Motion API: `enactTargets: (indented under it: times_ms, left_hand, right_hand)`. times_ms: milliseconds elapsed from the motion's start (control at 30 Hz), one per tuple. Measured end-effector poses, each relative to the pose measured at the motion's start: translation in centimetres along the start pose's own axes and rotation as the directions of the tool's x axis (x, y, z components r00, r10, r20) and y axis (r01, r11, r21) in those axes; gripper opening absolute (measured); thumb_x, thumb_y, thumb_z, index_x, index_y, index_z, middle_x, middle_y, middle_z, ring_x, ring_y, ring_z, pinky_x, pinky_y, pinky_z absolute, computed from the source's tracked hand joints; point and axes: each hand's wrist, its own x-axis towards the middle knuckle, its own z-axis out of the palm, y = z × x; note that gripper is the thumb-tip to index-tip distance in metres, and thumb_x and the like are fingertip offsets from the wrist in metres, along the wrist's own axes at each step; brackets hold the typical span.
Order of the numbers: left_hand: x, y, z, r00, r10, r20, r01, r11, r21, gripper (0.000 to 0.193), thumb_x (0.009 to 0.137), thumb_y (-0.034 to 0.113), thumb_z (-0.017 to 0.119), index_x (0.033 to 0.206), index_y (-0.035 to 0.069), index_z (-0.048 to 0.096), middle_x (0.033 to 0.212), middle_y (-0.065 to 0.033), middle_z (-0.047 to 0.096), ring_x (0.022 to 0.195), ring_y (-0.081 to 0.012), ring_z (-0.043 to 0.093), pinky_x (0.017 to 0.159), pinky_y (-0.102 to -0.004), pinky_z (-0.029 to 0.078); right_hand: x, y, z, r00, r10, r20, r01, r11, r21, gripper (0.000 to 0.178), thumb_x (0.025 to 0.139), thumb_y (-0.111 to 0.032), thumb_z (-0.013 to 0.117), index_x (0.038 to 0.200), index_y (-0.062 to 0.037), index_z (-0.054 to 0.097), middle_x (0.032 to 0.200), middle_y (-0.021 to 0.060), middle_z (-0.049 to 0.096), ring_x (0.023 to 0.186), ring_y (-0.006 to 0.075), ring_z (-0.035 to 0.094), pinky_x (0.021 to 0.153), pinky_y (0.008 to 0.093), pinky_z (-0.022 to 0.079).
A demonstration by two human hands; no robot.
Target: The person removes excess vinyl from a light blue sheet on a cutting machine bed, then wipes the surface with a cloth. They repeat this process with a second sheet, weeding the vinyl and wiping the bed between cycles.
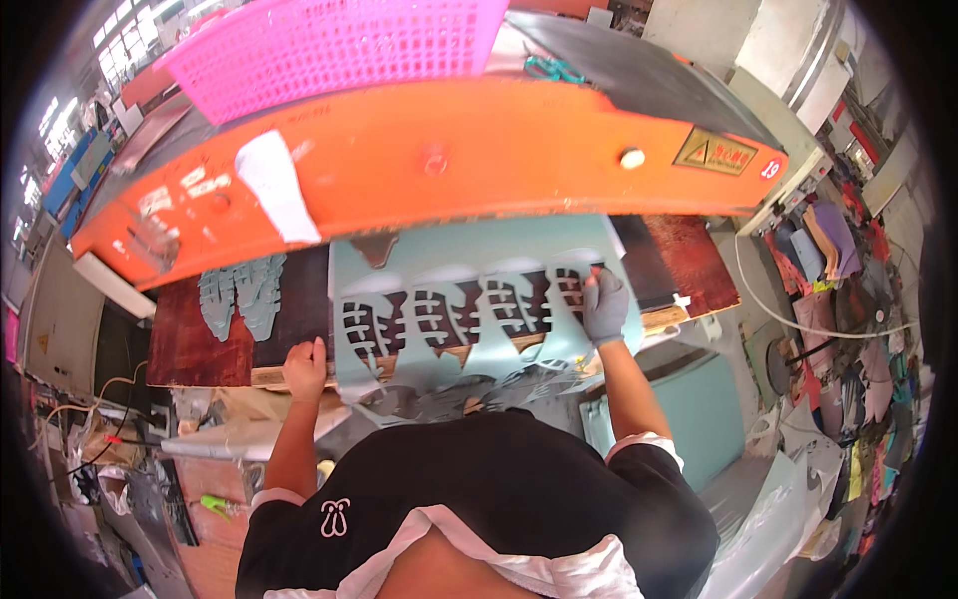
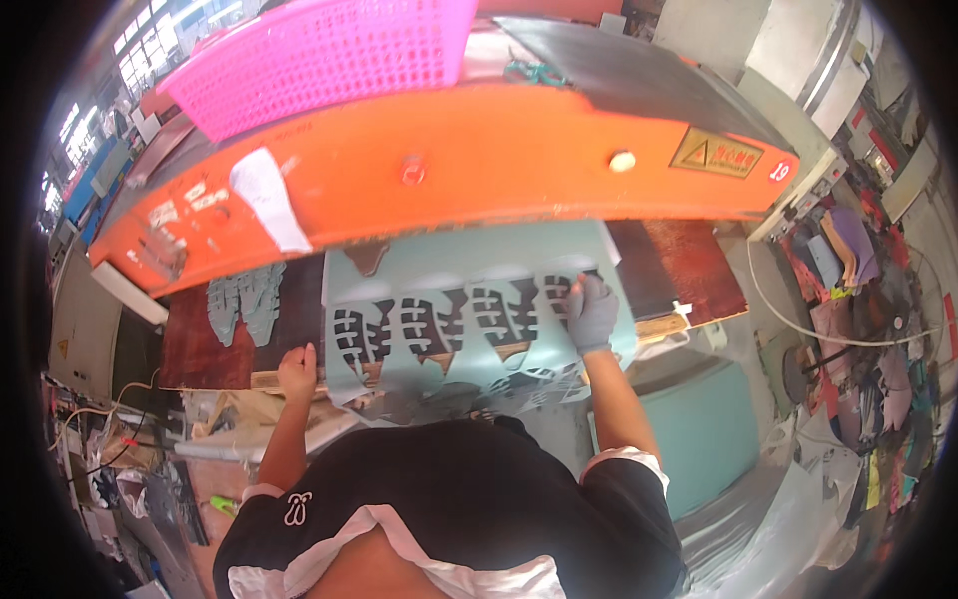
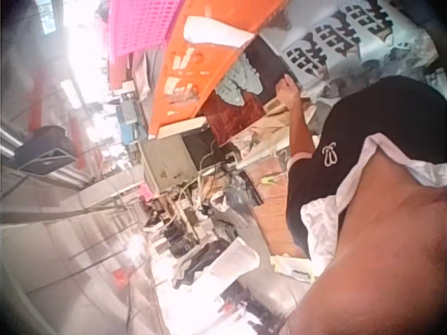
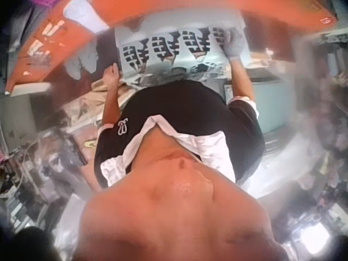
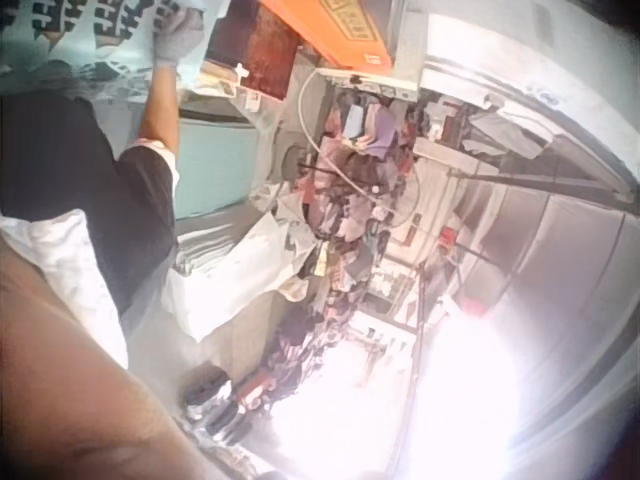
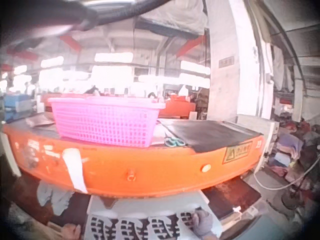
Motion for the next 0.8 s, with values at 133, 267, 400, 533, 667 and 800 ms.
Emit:
enactTargets:
  times_ms: [133,267,400,533,667,800]
  left_hand:
    - [-0.3,-0.6,1.1,0.997,-0.022,-0.076,0.029,0.996,0.083,0.038,0.087,0.026,0.056,0.057,0.004,0.047,0.060,-0.0165,0.051,0.061,-0.0357,0.052,0.055,-0.0476,0.040]
    - [-0.3,-1.2,1.7,0.984,-0.013,-0.180,0.035,0.993,0.117,0.037,0.086,0.027,0.056,0.057,0.004,0.048,0.062,-0.0169,0.053,0.063,-0.0364,0.053,0.057,-0.0478,0.041]
    - [-0.7,-1.5,1.5,0.984,-0.028,-0.178,0.051,0.991,0.126,0.034,0.084,0.026,0.058,0.058,0.005,0.051,0.063,-0.0157,0.055,0.064,-0.0358,0.054,0.057,-0.0474,0.042]
    - [-0.8,-1.5,0.7,0.974,0.023,-0.225,0.008,0.990,0.137,0.025,0.080,0.020,0.059,0.060,0.006,0.052,0.063,-0.0130,0.054,0.064,-0.0339,0.054,0.057,-0.0456,0.043]
    - [-0.7,-1.6,0.4,0.973,0.079,-0.216,-0.026,0.971,0.238,0.028,0.080,0.018,0.059,0.058,0.004,0.051,0.067,-0.0124,0.053,0.070,-0.0334,0.053,0.060,-0.0449,0.043]
    - [-0.7,-2.2,0.4,0.988,0.017,-0.154,0.029,0.957,0.289,0.035,0.083,0.027,0.055,0.060,0.001,0.059,0.072,-0.0178,0.058,0.076,-0.0364,0.056,0.070,-0.0468,0.046]
  right_hand:
    - [10.8,3.7,-1.0,0.906,0.411,-0.097,-0.330,0.832,0.446,0.031,0.091,-0.027,0.045,0.088,0.0014,0.055,0.079,0.0153,0.057,0.071,0.0284,0.055,0.065,0.0380,0.042]
    - [9.5,6.5,-1.8,0.957,0.276,-0.086,-0.177,0.796,0.578,0.028,0.092,-0.024,0.045,0.090,0.0021,0.055,0.075,0.0065,0.049,0.070,0.0152,0.046,0.065,0.0297,0.041]
    - [-0.5,9.2,-3.5,0.970,0.224,0.096,-0.238,0.956,0.173,0.030,0.089,-0.028,0.049,0.096,-0.0008,0.060,0.092,0.0205,0.061,0.088,0.0391,0.057,0.077,0.0458,0.045]
    - [-4.7,11.2,-3.2,0.991,-0.010,0.134,0.038,0.978,-0.205,0.016,0.081,-0.020,0.051,0.083,-0.0057,0.058,0.077,0.0172,0.060,0.072,0.0359,0.057,0.068,0.0481,0.043]
    - [-3.7,11.9,-1.8,0.991,0.045,0.123,-0.013,0.968,-0.250,0.026,0.081,-0.029,0.054,0.070,-0.0059,0.061,0.070,0.0155,0.060,0.066,0.0353,0.057,0.065,0.0477,0.043]
    - [-4.0,11.5,-1.9,0.991,0.074,0.110,-0.039,0.956,-0.289,0.034,0.082,-0.034,0.053,0.065,-0.0065,0.063,0.067,0.0152,0.060,0.064,0.0356,0.056,0.061,0.0477,0.043]
